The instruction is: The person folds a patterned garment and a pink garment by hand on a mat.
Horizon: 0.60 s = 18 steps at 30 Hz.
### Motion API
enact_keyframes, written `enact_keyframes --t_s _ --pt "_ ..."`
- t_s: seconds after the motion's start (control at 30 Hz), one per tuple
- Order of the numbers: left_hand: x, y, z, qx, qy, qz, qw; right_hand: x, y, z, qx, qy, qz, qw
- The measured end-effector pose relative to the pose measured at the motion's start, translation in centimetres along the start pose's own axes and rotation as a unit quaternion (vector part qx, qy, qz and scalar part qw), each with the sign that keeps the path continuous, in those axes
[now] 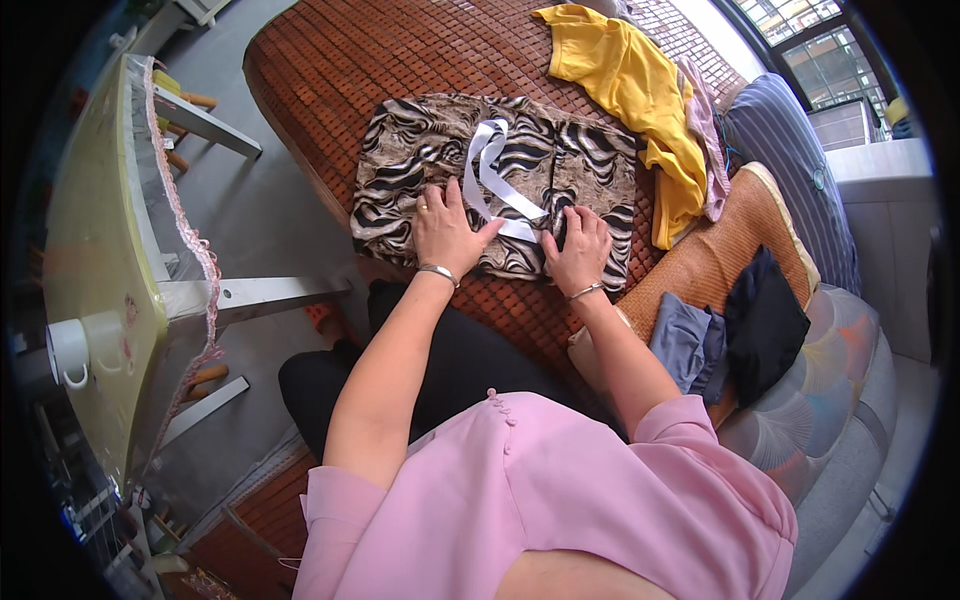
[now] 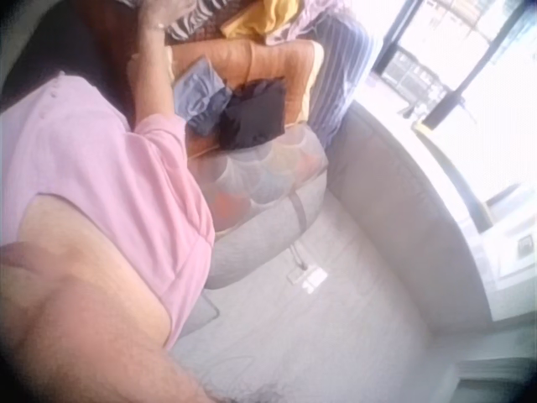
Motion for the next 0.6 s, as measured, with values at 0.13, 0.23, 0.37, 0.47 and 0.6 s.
enact_keyframes --t_s 0.13,0.23,0.37,0.47,0.6 --pt "-0.4 0.5 1.8 -0.02 0.076 -0.064 0.995 -0.4 0.1 0.2 -0.015 -0.013 -0.01 1.0" --pt "0.3 1.4 1.0 -0.035 0.058 -0.082 0.994 0.3 -0.4 0.2 -0.043 -0.03 0.014 0.999" --pt "0.5 2.1 0.5 -0.03 0.041 -0.105 0.993 0.5 -0.5 0.3 -0.042 -0.028 0.02 0.999" --pt "0.5 1.9 0.7 -0.031 0.058 -0.112 0.992 0.4 0.0 0.6 -0.01 -0.013 0.02 1.0" --pt "0.7 1.7 1.2 -0.037 0.09 -0.094 0.991 1.5 -0.8 0.9 -0.035 -0.035 0.072 0.996"
Point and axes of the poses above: each hand's wrist, its own y-axis towards the middle knuckle, its own x-axis out of the palm, z = x × y, the point moved 2 cm from there along y, towards the middle knuckle, and after that the axes turned 14 degrees about z, right-handed, at the moved point
